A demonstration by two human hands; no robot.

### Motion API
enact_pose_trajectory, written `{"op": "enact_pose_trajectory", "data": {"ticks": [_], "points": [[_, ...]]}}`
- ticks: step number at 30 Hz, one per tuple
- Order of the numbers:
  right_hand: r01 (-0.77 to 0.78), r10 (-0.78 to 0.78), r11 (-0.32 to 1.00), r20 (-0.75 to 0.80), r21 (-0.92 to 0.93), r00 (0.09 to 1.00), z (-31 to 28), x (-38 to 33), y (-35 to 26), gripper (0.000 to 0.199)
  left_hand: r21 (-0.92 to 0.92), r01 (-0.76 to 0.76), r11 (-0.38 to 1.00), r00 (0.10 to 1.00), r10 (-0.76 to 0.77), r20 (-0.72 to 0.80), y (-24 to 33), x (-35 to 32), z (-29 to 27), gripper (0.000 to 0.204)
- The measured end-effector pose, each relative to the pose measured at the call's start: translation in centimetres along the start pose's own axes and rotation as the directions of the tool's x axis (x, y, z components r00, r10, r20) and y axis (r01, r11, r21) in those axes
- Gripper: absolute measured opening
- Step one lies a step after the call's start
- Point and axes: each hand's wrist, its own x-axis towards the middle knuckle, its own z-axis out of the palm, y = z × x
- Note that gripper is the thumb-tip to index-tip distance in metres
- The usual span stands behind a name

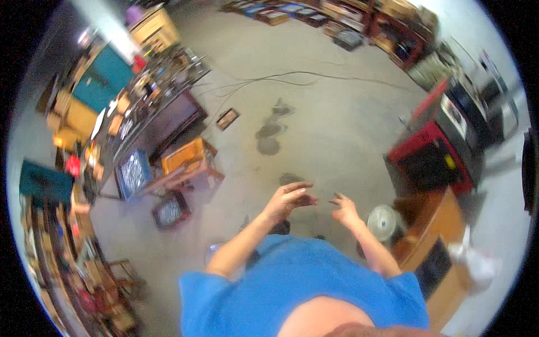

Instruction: The person sorts small metallic hardware components, including brass and silver pieces, from a cardboard box into clear plastic bags. They place the filled bags onto a nearby desk and return to the workbench to continue sorting.

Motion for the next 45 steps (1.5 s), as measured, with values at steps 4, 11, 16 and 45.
{"op": "enact_pose_trajectory", "data": {"ticks": [4, 11, 16, 45], "points": [[-0.009, -0.103, 0.942, 0.315, 0.335, 0.944, 3.7, 7.2, -3.5, 0.045, 0.25, -0.113, 0.962, 0.901, 0.205, -0.383, 0.7, -2.2, -11.1, 0.041], [-0.227, 0.029, 0.946, 0.638, 0.231, 0.769, 9.3, 16.6, -3.1, 0.036, 0.046, -0.279, 0.959, 0.559, 0.201, -0.804, 0.4, -7.2, -29.9, 0.034], [-0.59, 0.164, 0.702, 0.717, 0.397, 0.677, 10.5, 21.7, -3.0, 0.021, 0.115, -0.309, 0.944, 0.416, 0.243, -0.876, 5.4, -10.4, -35.9, 0.034], [-0.353, 0.105, 0.93, 0.839, 0.108, 0.535, 17.6, 78.6, -26.9, 0.026, -0.138, -0.68, 0.721, -0.549, -0.624, -0.556, 11.3, -1.3, -57.1, 0.067]]}}
